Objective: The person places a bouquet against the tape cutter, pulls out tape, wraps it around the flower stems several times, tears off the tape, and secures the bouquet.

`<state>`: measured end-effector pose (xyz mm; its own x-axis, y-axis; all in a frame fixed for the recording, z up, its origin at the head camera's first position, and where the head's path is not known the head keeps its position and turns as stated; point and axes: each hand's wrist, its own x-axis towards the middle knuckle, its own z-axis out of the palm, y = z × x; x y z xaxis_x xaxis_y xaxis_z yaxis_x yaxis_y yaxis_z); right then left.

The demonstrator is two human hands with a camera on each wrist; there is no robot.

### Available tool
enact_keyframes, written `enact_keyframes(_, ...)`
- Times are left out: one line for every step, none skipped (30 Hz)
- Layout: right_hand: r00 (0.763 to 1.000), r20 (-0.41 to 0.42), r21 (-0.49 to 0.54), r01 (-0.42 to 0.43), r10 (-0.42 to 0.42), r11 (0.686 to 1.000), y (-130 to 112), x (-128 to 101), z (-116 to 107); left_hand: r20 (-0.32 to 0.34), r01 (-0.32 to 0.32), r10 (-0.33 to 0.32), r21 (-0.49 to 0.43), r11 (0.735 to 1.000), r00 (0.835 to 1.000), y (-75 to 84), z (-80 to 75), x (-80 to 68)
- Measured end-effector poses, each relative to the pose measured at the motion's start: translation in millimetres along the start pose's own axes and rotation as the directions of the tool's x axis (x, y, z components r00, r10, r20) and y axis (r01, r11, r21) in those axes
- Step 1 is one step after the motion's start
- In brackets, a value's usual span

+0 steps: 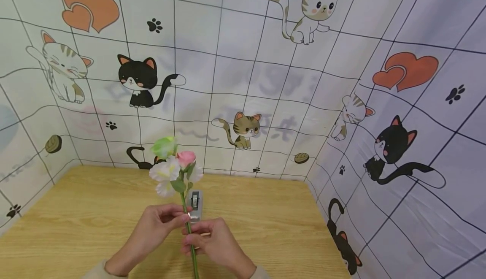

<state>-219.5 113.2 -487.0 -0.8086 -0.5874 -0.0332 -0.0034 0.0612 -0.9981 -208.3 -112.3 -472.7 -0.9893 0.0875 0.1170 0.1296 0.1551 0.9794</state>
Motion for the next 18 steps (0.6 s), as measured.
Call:
enact_keyframes(1.0,0.008,0.004,-0.001,0.001,1.0,0.2,-0.1,-0.5,0.004,0.002,-0.002,-0.007,1.0,1.0,-0.2,-0.6,-0.1)
enact_keyframes(1.0,0.01,0.015,-0.003,0.003,1.0,0.2,-0.2,-0.7,0.009,0.004,-0.004,-0.015,1.0,1.0,-0.3,-1.0,-0.1)
enact_keyframes(1.0,0.011,0.028,-0.003,0.002,1.0,0.3,-0.2,-0.7,0.013,0.008,-0.008,-0.024,1.0,1.0,-0.3,-1.5,-0.3)
enact_keyframes(1.0,0.01,0.043,-0.005,0.004,0.999,0.3,0.1,-0.7,0.017,0.013,-0.012,-0.03,0.999,1.0,-0.4,-1.9,-0.4)
enact_keyframes(1.0,0.008,0.053,-0.007,0.006,0.999,0.2,0.3,-0.7,0.018,0.017,-0.016,-0.035,0.999,1.0,-0.5,-2.3,-0.6)
enact_keyframes(1.0,0.007,0.06,-0.01,0.01,0.998,0.0,0.7,-0.5,0.019,0.022,-0.021,-0.041,0.999,1.0,-0.5,-2.3,-0.7)
enact_keyframes(1.0,0.005,0.066,-0.012,0.012,0.998,-0.2,0.9,-0.3,0.02,0.025,-0.024,-0.046,0.999,1.0,-0.9,-2.4,-0.7)
enact_keyframes(1.0,0.003,0.071,-0.012,0.012,0.997,-0.3,1.0,-0.1,0.019,0.027,-0.026,-0.048,0.998,0.999,-1.3,-2.3,-0.7)
enact_keyframes(1.0,0.0,0.074,-0.012,0.012,0.997,-0.3,1.0,0.1,0.018,0.027,-0.026,-0.05,0.998,0.999,-1.7,-2.1,-0.6)
enact_keyframes(1.0,-0.003,0.078,-0.014,0.014,0.997,-0.2,1.0,0.2,0.019,0.024,-0.023,-0.05,0.998,1.0,-2.2,-1.9,-0.5)
enact_keyframes(1.0,-0.007,0.082,-0.015,0.016,0.996,-0.1,1.1,0.4,0.019,0.02,-0.019,-0.05,0.999,1.0,-2.7,-1.6,-0.3)
enact_keyframes(1.0,-0.009,0.085,-0.016,0.017,0.996,0.2,1.2,0.5,0.018,0.015,-0.014,-0.052,0.999,1.0,-3.1,-1.1,-0.2)
enact_keyframes(1.0,-0.012,0.087,-0.017,0.018,0.996,0.6,1.4,0.7,0.016,0.01,-0.009,-0.053,0.999,1.0,-3.5,-0.6,0.0)
enact_keyframes(1.0,-0.016,0.088,-0.016,0.018,0.996,1.0,1.6,0.9,0.014,0.005,-0.004,-0.053,0.999,1.0,-3.7,-0.2,0.1)
enact_keyframes(1.0,-0.019,0.089,-0.018,0.02,0.996,1.4,1.9,1.2,0.013,0.0,0.001,-0.054,0.999,1.0,-3.8,0.1,0.1)
enact_keyframes(0.999,-0.022,0.089,-0.021,0.023,0.996,1.8,2.2,1.5,0.012,-0.003,0.004,-0.055,0.998,1.0,-3.7,0.4,0.1)
enact_keyframes(0.999,-0.025,0.086,-0.021,0.023,0.996,2.2,2.4,1.9,0.009,-0.005,0.006,-0.054,0.999,1.0,-3.7,0.7,0.2)
enact_keyframes(0.999,-0.029,0.084,-0.023,0.025,0.996,2.5,2.7,2.2,0.007,-0.008,0.008,-0.052,0.999,1.0,-3.8,0.8,0.2)
